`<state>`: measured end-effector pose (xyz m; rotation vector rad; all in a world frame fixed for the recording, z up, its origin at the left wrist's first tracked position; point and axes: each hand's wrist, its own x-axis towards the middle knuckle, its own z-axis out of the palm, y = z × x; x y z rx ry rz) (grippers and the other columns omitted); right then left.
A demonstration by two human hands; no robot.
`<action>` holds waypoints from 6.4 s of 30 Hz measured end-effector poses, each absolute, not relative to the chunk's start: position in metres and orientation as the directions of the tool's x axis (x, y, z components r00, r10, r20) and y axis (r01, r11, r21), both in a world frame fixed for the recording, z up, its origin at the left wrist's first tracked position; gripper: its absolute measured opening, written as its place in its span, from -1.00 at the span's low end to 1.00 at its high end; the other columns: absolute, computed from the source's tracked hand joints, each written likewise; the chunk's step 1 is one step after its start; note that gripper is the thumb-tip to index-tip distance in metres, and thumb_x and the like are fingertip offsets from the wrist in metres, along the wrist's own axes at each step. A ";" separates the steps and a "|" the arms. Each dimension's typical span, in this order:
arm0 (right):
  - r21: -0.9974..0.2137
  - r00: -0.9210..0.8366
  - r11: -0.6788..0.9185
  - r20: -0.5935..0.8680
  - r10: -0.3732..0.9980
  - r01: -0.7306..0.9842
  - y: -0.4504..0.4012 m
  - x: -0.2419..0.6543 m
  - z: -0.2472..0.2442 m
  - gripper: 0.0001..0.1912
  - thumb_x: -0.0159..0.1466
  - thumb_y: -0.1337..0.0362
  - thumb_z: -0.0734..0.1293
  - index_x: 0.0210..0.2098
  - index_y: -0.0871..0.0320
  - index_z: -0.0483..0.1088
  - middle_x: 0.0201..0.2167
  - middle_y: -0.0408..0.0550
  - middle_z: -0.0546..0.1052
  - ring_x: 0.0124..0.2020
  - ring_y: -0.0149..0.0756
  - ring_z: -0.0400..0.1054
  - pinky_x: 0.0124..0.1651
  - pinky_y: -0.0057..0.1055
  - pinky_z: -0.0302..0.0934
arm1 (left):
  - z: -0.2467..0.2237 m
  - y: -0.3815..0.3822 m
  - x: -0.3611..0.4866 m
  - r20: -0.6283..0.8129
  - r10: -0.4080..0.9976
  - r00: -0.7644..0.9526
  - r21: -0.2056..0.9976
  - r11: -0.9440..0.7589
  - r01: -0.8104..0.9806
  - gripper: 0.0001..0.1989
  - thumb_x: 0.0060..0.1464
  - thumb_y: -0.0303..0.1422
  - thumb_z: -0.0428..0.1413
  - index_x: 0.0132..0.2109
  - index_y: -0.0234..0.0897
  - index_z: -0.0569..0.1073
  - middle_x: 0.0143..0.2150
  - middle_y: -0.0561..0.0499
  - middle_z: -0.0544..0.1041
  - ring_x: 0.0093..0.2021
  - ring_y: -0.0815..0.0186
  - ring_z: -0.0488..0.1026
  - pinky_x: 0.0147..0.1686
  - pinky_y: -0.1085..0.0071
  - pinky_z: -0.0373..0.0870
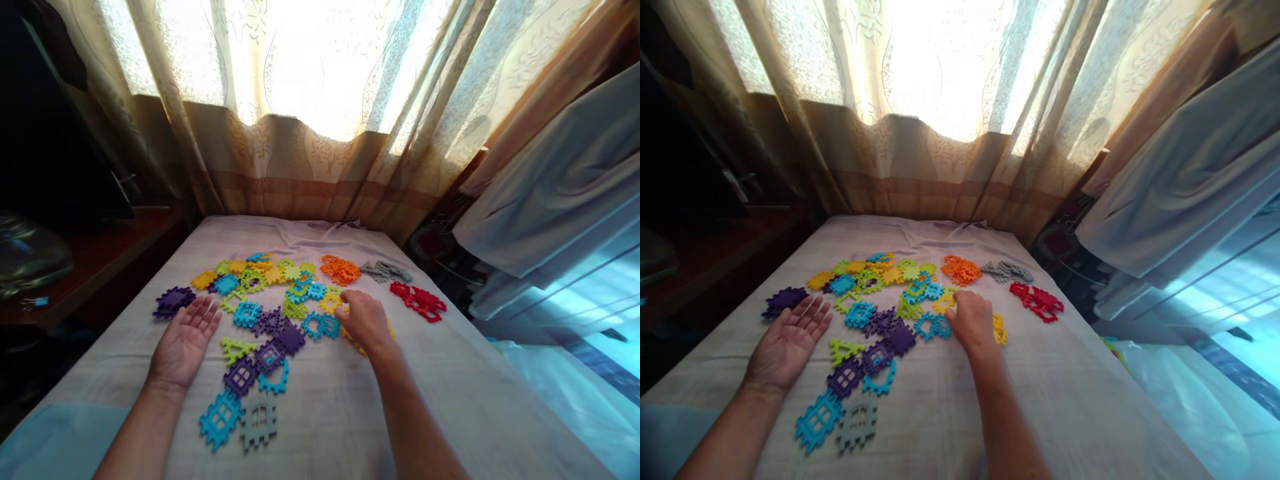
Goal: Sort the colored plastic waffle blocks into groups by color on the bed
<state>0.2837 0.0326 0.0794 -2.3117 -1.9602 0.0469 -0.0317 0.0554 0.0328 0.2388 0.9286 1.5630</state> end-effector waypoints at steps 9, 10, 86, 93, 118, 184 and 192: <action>-0.148 0.277 -0.274 0.001 0.961 0.950 0.009 0.340 0.069 -0.61 0.23 0.27 0.24 0.04 0.16 0.44 0.07 0.06 0.49 0.09 -0.12 0.33 0.07 -0.27 0.13 | 0.036 0.053 -0.029 -0.345 0.903 -0.255 0.701 0.067 -0.710 -0.68 0.27 -0.33 -0.10 -0.23 -0.27 0.55 -0.04 -0.07 0.58 0.06 0.27 0.47 0.21 0.18 0.31; -0.159 0.267 -0.261 0.022 0.963 0.952 0.008 0.339 0.070 -0.60 0.23 0.30 0.24 0.05 0.15 0.44 0.08 0.06 0.48 0.09 -0.12 0.32 0.09 -0.25 0.13 | 0.036 0.053 -0.029 -0.346 0.903 -0.254 0.701 0.069 -0.710 -0.68 0.27 -0.34 -0.10 -0.23 -0.27 0.55 -0.04 -0.07 0.58 0.06 0.27 0.47 0.19 0.19 0.32; -0.401 -0.052 0.246 0.437 0.898 0.882 0.099 0.196 0.007 -0.56 0.34 0.09 0.22 0.14 0.12 0.36 0.22 0.10 0.34 0.22 -0.14 0.17 0.26 -0.19 -0.03 | 0.034 0.055 -0.032 -0.343 0.911 -0.227 0.645 0.053 -0.762 -0.69 0.25 -0.33 -0.09 -0.17 -0.31 0.54 0.00 -0.12 0.56 0.07 0.23 0.47 0.17 0.20 0.33; -0.296 0.044 -0.001 0.137 0.990 0.955 0.151 0.210 0.019 -0.56 0.37 0.02 0.15 0.15 0.01 0.34 0.19 0.03 0.37 0.19 -0.11 0.19 0.16 -0.13 0.05 | 0.035 0.056 -0.032 -0.375 0.901 -0.220 0.611 0.062 -0.790 -0.65 0.27 -0.35 -0.13 -0.17 -0.33 0.54 -0.03 -0.12 0.58 0.06 0.20 0.48 0.10 0.22 0.40; -0.130 -0.328 0.346 0.139 0.934 0.929 0.145 0.156 0.032 -0.62 0.26 0.07 0.28 0.04 0.02 0.39 0.04 0.00 0.49 0.08 -0.13 0.27 0.07 -0.18 0.04 | 0.033 0.056 -0.033 -0.366 0.907 -0.207 0.606 0.064 -0.793 -0.68 0.27 -0.36 -0.11 -0.16 -0.33 0.54 -0.02 -0.13 0.57 0.05 0.21 0.49 0.10 0.20 0.40; -0.275 0.170 -0.155 0.033 0.985 0.949 0.094 0.227 0.022 -0.52 0.34 -0.07 0.15 0.10 0.01 0.39 0.20 0.15 0.33 0.21 0.04 0.17 0.15 0.15 0.02 | 0.032 0.056 -0.032 -0.343 0.916 -0.209 0.639 0.064 -0.767 -0.72 0.23 -0.38 -0.06 -0.13 -0.32 0.53 -0.04 -0.15 0.58 0.03 0.22 0.50 0.12 0.19 0.38; -0.302 0.098 -0.054 0.132 0.986 0.952 0.074 0.208 0.018 -0.52 0.34 -0.05 0.17 0.13 0.03 0.36 0.18 0.12 0.37 0.18 -0.02 0.21 0.14 -0.01 0.09 | 0.035 0.055 -0.031 -0.370 0.906 -0.204 0.625 0.081 -0.776 -0.69 0.25 -0.38 -0.10 -0.15 -0.32 0.54 -0.03 -0.13 0.58 0.05 0.23 0.49 0.11 0.23 0.40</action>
